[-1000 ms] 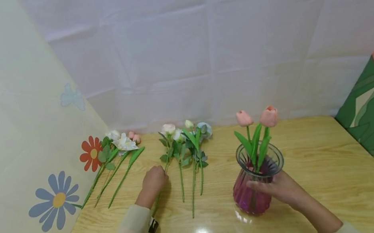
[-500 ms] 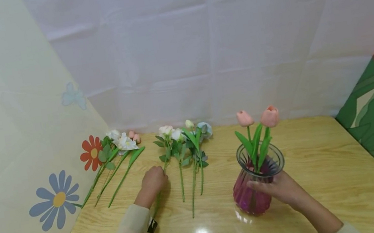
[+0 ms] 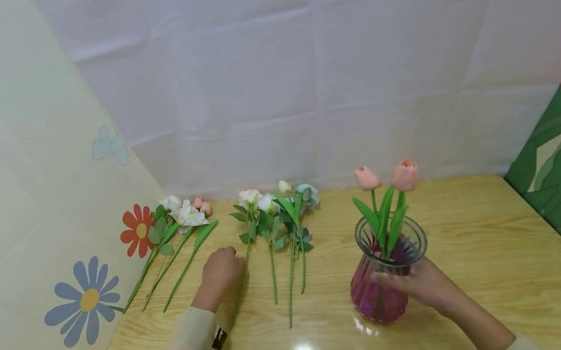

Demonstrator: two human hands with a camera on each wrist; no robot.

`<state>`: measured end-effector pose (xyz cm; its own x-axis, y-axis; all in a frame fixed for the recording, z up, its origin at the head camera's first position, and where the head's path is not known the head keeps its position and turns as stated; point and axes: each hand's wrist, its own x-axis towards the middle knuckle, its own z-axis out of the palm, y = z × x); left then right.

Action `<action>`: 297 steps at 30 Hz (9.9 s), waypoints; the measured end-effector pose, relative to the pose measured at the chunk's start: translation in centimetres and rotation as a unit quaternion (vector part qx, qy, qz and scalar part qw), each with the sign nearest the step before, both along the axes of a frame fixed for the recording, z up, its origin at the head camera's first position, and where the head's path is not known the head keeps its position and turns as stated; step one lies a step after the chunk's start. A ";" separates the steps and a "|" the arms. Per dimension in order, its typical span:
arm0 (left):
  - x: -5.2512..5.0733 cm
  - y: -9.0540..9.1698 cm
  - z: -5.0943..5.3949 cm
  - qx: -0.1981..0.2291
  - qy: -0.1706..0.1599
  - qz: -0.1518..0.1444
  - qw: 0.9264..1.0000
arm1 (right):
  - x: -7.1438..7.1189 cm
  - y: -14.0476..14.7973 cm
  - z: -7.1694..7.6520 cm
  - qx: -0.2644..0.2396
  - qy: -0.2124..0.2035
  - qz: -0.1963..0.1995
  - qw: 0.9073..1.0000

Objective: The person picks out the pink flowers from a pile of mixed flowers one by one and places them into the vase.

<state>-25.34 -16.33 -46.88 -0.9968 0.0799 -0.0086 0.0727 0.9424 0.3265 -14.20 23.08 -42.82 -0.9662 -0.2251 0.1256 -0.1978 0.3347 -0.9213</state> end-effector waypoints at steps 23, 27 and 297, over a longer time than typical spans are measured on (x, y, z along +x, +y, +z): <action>-0.5 -6.3 0.5 -0.047 0.023 0.058 0.997 | 0.1 0.1 0.2 0.006 -0.002 -0.009 1.000; -0.4 -7.2 0.5 -0.037 0.011 0.061 0.997 | 0.2 0.0 0.2 0.008 0.000 -0.013 1.000; 8.2 19.7 14.6 0.324 0.299 -0.305 0.844 | 0.1 0.2 0.0 0.004 -0.024 0.001 1.000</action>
